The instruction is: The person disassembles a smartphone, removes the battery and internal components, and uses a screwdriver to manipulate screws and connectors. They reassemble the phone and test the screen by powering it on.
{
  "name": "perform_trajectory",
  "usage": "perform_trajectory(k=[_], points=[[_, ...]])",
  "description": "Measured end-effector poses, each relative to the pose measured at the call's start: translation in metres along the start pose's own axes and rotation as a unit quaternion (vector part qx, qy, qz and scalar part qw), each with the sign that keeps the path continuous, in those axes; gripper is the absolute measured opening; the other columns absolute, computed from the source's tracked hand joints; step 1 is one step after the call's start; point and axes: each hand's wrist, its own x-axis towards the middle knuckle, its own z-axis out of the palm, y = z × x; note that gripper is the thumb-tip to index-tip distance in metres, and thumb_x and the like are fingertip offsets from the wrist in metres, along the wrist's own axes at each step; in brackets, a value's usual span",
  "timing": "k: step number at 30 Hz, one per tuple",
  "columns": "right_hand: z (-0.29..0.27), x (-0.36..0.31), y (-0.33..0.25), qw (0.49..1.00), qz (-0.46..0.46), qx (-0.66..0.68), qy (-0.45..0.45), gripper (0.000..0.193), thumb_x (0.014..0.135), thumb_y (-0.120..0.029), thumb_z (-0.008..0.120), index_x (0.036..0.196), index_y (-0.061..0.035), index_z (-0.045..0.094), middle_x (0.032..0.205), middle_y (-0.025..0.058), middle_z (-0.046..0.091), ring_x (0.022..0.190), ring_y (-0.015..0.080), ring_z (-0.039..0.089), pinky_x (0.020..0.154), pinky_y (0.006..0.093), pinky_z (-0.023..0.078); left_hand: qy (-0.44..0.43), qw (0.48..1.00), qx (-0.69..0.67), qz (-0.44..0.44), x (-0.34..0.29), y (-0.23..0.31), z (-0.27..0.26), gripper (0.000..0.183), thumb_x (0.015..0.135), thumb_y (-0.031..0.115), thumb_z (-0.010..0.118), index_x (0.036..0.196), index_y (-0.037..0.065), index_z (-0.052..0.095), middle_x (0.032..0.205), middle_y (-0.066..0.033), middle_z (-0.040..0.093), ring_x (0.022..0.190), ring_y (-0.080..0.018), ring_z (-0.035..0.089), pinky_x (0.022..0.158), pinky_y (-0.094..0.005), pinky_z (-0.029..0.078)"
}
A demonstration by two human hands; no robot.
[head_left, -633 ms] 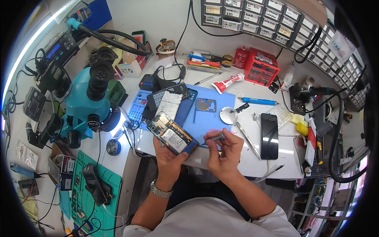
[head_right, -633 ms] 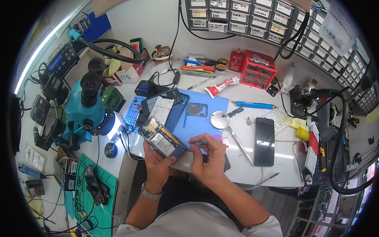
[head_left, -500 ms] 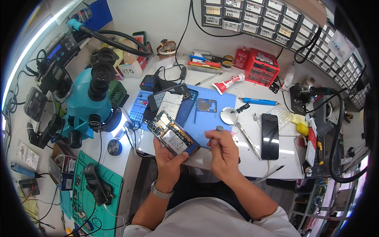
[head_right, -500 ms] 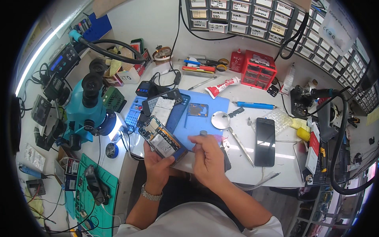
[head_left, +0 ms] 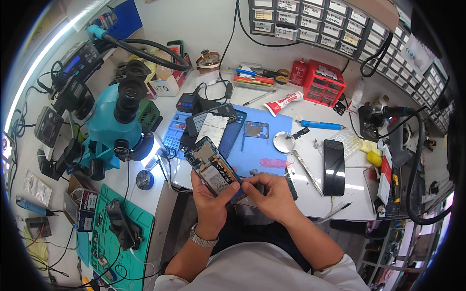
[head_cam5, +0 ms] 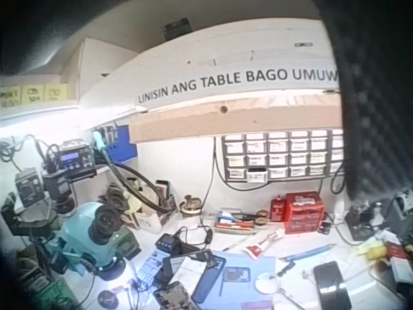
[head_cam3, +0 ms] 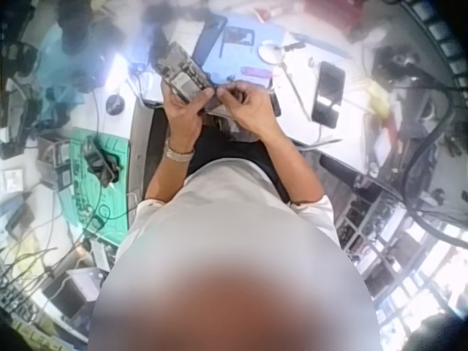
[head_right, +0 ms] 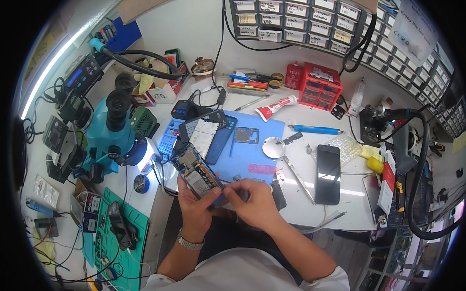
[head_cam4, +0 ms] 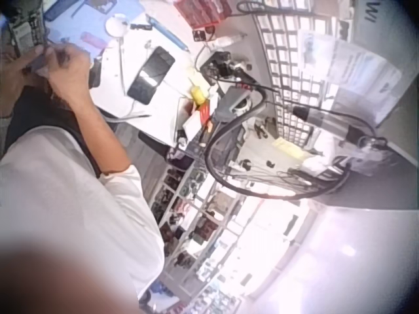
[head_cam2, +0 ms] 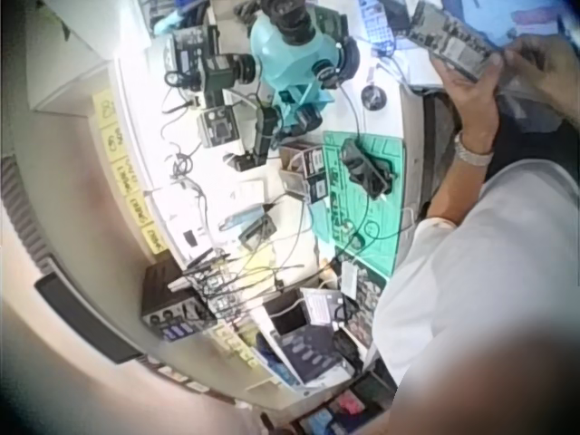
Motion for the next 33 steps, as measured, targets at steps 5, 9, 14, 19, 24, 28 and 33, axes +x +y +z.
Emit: perform_trajectory(k=[5, 9, 14, 19, 24, 28, 33], points=[[0.003, -0.005, 0.003, 0.991, 0.037, 0.109, -0.061, 0.019, 0.101, -0.018, 0.081, 0.105, 0.0006, 0.082, 0.082, 0.0021, 0.077, 0.067, 0.0042, 0.060, 0.059, 0.0253, 0.046, 0.019, 1.000, 0.003, -0.007, -0.002, 0.002, -0.002, 0.070, 0.085, -0.016, 0.082, 0.142, 0.005, 0.047, 0.122, -0.0122, 0.072, 0.107, -0.0218, 0.077, 0.092, -0.0360, 0.067], [0.001, -0.008, -0.004, 0.990, 0.039, 0.117, -0.071, 0.020, 0.101, -0.016, 0.080, 0.102, 0.0037, 0.080, 0.081, 0.0039, 0.077, 0.070, 0.0052, 0.064, 0.061, 0.0256, 0.049, 0.017, 0.999, 0.004, -0.037, -0.005, 0.008, 0.000, 0.064, 0.085, -0.016, 0.083, 0.137, 0.005, 0.051, 0.119, -0.0105, 0.072, 0.102, -0.0202, 0.077, 0.087, -0.0346, 0.068], [0.009, -0.008, 0.001, 0.986, 0.037, 0.153, -0.056, 0.022, 0.101, -0.016, 0.079, 0.108, 0.0051, 0.081, 0.085, 0.0044, 0.078, 0.073, 0.0053, 0.064, 0.062, 0.0258, 0.050, 0.029, 0.999, -0.007, -0.040, -0.002, 0.009, 0.000, 0.063, 0.084, -0.015, 0.083, 0.135, 0.005, 0.052, 0.111, -0.0089, 0.073, 0.100, -0.0190, 0.077, 0.085, -0.0340, 0.067], [0.001, -0.015, -0.021, 0.975, 0.073, 0.192, -0.084, 0.022, 0.102, -0.009, 0.076, 0.117, 0.0077, 0.078, 0.098, 0.0095, 0.080, 0.081, 0.0091, 0.071, 0.069, 0.0255, 0.056, 0.060, 0.997, -0.030, -0.031, 0.000, 0.014, 0.001, 0.061, 0.085, -0.014, 0.078, 0.138, 0.005, 0.053, 0.107, -0.0092, 0.073, 0.096, -0.0181, 0.075, 0.083, -0.0324, 0.064], [0.007, -0.020, -0.015, 0.975, 0.031, 0.210, -0.070, 0.016, 0.102, -0.003, 0.074, 0.111, 0.0098, 0.077, 0.100, 0.0130, 0.080, 0.091, 0.0144, 0.077, 0.078, 0.0279, 0.064, 0.057, 0.997, -0.028, -0.039, -0.006, 0.010, 0.000, 0.062, 0.084, -0.015, 0.081, 0.135, 0.006, 0.052, 0.107, -0.0096, 0.074, 0.096, -0.0180, 0.076, 0.083, -0.0328, 0.065], [0.009, -0.017, -0.014, 0.978, 0.047, 0.195, -0.051, 0.015, 0.102, -0.004, 0.074, 0.106, 0.0103, 0.076, 0.099, 0.0130, 0.079, 0.090, 0.0147, 0.077, 0.078, 0.0291, 0.065, 0.051, 0.997, -0.031, -0.051, -0.006, 0.006, -0.003, 0.064, 0.083, -0.016, 0.083, 0.134, 0.006, 0.051, 0.106, -0.0101, 0.075, 0.094, -0.0180, 0.077, 0.082, -0.0329, 0.066], [0.013, -0.017, -0.011, 0.981, 0.052, 0.180, -0.041, 0.018, 0.101, -0.011, 0.078, 0.101, 0.0076, 0.077, 0.094, 0.0116, 0.079, 0.079, 0.0113, 0.073, 0.069, 0.0278, 0.060, 0.050, 0.998, -0.027, -0.036, -0.007, 0.007, -0.002, 0.064, 0.083, -0.015, 0.083, 0.134, 0.006, 0.050, 0.105, -0.0102, 0.075, 0.093, -0.0185, 0.077, 0.081, -0.0336, 0.066]])
